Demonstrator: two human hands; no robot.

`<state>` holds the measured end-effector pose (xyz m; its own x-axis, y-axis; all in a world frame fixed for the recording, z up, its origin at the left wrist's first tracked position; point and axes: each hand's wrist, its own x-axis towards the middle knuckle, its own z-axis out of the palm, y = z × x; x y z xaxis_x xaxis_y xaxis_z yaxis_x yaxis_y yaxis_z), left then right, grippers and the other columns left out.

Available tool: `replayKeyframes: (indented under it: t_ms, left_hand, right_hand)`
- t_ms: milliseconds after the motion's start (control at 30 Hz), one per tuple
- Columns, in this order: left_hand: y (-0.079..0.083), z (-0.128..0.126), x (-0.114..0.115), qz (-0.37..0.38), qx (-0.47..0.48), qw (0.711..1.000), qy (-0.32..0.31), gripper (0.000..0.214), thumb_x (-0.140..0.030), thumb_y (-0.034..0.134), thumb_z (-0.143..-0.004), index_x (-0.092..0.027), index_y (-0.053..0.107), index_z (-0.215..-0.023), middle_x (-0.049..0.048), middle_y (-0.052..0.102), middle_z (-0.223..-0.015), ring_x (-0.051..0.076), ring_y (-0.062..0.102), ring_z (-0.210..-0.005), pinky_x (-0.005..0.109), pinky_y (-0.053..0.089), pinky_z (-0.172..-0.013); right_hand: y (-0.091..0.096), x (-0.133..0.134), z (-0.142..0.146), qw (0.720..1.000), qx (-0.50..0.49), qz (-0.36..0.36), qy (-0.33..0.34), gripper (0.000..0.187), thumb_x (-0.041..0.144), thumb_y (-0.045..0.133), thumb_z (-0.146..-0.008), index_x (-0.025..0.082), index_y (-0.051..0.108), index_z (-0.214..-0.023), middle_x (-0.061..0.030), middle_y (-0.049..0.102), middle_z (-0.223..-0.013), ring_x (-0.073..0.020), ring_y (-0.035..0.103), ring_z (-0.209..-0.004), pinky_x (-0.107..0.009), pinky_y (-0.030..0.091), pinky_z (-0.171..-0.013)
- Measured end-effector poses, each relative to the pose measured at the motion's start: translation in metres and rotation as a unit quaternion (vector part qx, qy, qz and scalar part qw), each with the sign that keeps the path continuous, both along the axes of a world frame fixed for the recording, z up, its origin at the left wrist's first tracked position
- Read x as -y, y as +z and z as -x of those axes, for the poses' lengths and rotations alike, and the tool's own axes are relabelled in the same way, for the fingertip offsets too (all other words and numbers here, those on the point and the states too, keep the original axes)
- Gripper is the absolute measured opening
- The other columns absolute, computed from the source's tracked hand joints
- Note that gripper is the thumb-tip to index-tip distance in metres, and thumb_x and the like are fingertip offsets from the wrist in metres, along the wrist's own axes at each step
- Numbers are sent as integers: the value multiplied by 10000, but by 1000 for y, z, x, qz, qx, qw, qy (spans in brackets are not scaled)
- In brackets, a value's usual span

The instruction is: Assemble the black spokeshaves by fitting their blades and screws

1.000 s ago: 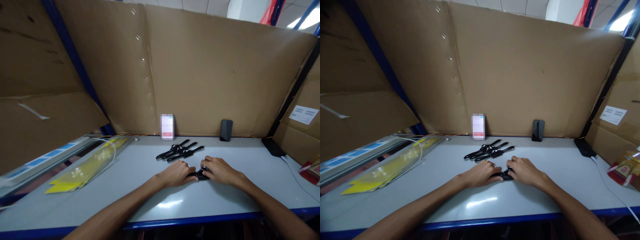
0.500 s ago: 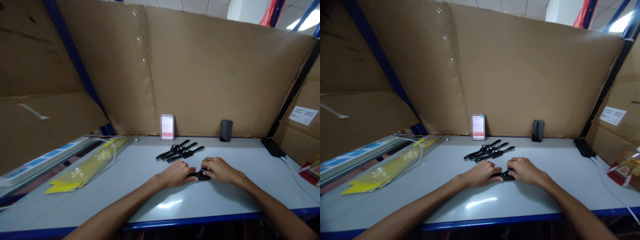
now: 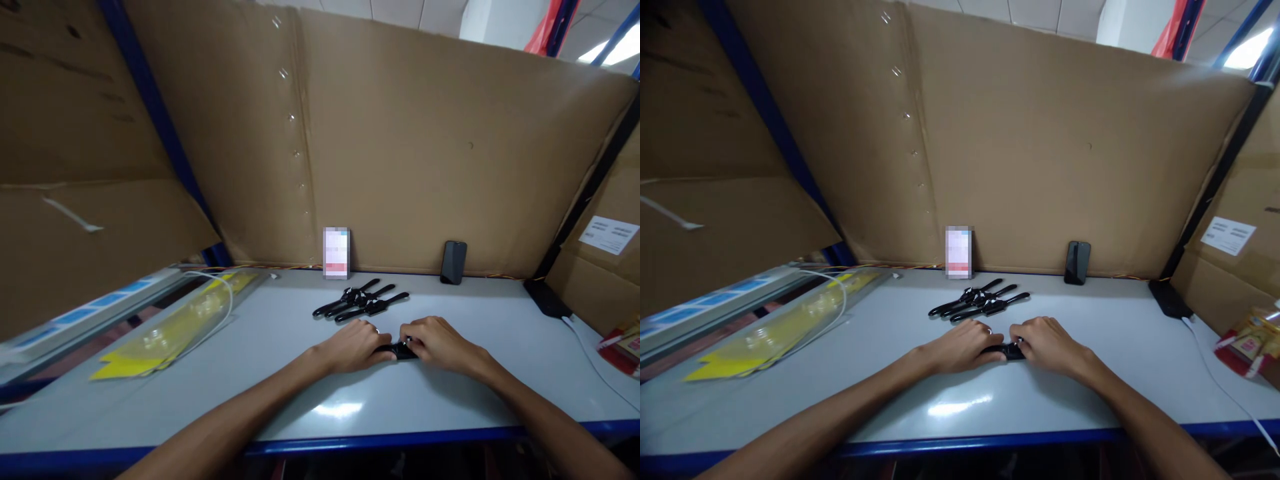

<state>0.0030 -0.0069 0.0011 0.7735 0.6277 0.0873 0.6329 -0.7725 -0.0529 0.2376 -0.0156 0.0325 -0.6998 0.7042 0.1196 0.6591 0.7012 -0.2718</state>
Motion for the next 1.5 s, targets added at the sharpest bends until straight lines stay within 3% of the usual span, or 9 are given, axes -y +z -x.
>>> replayKeyframes:
  t_ms: [167, 433, 767, 967, 1233, 1367, 1500]
  left_hand:
    - [0, 0, 0, -3, -5, 1000, 0, 474, -538, 396, -1069, -183, 672, -918, 56, 699, -721, 224, 665, -649, 301, 337, -565]
    - [0, 1, 1, 2, 15, 1000, -7, 514, -549, 358, -1073, -178, 673, -906, 63, 685, -714, 224, 655, -637, 312, 341, -567]
    - [5, -2, 2, 10, -15, 1000, 8, 439, -523, 434, -1062, -183, 680, -933, 64, 716, -766, 222, 666, -678, 294, 357, -594]
    - [1, 0, 2, 2, -1, 1000, 2, 450, -525, 418, -1066, -185, 685, -941, 62, 711, -749, 225, 669, -671, 296, 362, -592]
    - [2, 0, 2, 3, -8, 1000, 5, 465, -532, 401, -1067, -186, 691, -953, 66, 710, -748, 227, 668, -673, 298, 353, -590]
    - [2, 0, 2, 12, 2, 1000, 7, 514, -557, 358, -1071, -182, 682, -933, 70, 698, -741, 226, 666, -676, 297, 379, -618]
    - [4, 0, 3, 27, -8, 999, 15, 492, -551, 389, -1064, -182, 682, -920, 78, 701, -751, 230, 662, -682, 299, 404, -644]
  right_hand:
    - [3, 2, 2, 999, -21, 27, -12, 64, 162, 642, -889, 206, 679, -861, 11, 650, -773, -126, 508, -688, -250, 260, -628]
    - [-7, -1, 1, 999, -8, -23, -24, 264, 25, 548, -826, 194, 630, -1012, -12, 650, -837, -137, 469, -687, -265, 227, -627]
    - [-1, 2, 3, 1000, 22, -19, -13, 122, 86, 588, -883, 184, 641, -931, -28, 665, -909, -129, 478, -698, -269, 236, -632]
    - [-6, 0, 4, 1000, -6, -5, -9, 12, 211, 653, -920, 207, 647, -930, 1, 645, -843, -131, 495, -697, -262, 259, -630]
    - [-18, -9, 8, 998, -68, 18, 8, 50, 185, 668, -917, 191, 664, -868, 5, 673, -807, -129, 544, -697, -242, 316, -646]
    - [-17, -27, -1, 989, -124, 18, -78, 74, 226, 685, -914, 190, 689, -849, 1, 697, -778, -139, 586, -702, -240, 354, -660]
    - [-21, -47, -14, 983, -75, 5, -168, 49, 196, 693, -879, 188, 716, -837, -24, 727, -814, -165, 624, -763, -250, 358, -673]
